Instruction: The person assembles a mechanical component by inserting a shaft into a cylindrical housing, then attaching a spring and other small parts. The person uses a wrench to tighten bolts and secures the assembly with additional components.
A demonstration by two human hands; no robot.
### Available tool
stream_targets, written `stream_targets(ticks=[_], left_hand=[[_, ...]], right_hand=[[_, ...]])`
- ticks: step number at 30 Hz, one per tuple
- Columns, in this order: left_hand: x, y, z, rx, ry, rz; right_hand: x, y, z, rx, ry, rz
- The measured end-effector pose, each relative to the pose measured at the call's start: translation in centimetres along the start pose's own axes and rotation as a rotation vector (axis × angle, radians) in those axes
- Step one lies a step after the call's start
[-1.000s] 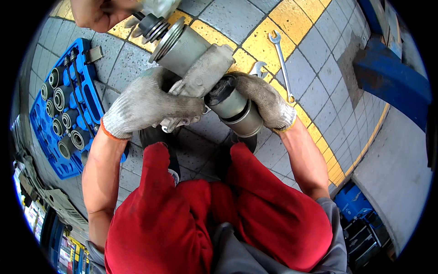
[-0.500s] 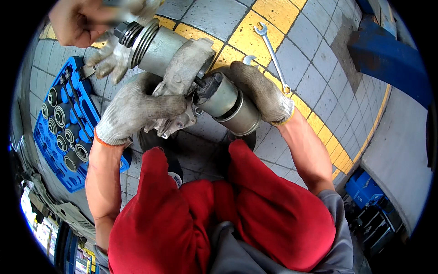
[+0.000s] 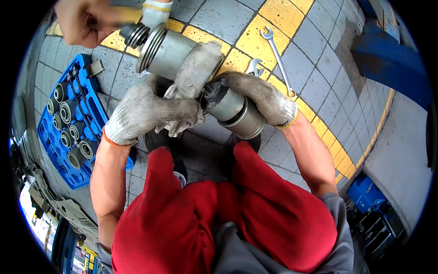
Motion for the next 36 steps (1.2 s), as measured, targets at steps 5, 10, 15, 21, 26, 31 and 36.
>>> stream_targets(ticks=[5,10,15,21,26,31,36], left_hand=[[0.2,-0.3,0.0,-0.084,0.130,-0.011],[0.1,0.0,-0.1,-0.047,0.080,0.093],[-0.1,0.2,0.0,-0.072,0.212,-0.031],[0.0,0.6,0.4,-0.038,0.246,0.017],[-1.0,0.3,0.4,-0.079,0.521,-0.152],[-1.5,0.2,0.6,-0.089,0.751,-0.028],[-1.8,0.2,0.3,-0.163,0.960,-0.061]], right_hand=[[-0.1,0.3,0.4,0.069,0.052,0.034],[-0.3,0.7,0.2,0.044,-0.013,0.049],[-0.4,0.6,0.1,0.066,0.351,-0.197],[-1.5,1.3,0.5,0.073,0.092,-0.090],[-2.7,2.2,0.9,0.092,0.173,-0.040],[-2.3,1.7,0.7,0.146,0.252,-0.307],[-2.0,2.4,0.3,0.121,0.235,-0.129]])
Point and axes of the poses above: each hand's wrist, its own y-axis away from the middle knuckle, its own z-axis out of the palm, x = y × z, the point moved 1 cm from there along -y, towards the middle knuckle, and after that the axes turned 4 degrees about x, right-handed, at the moved point
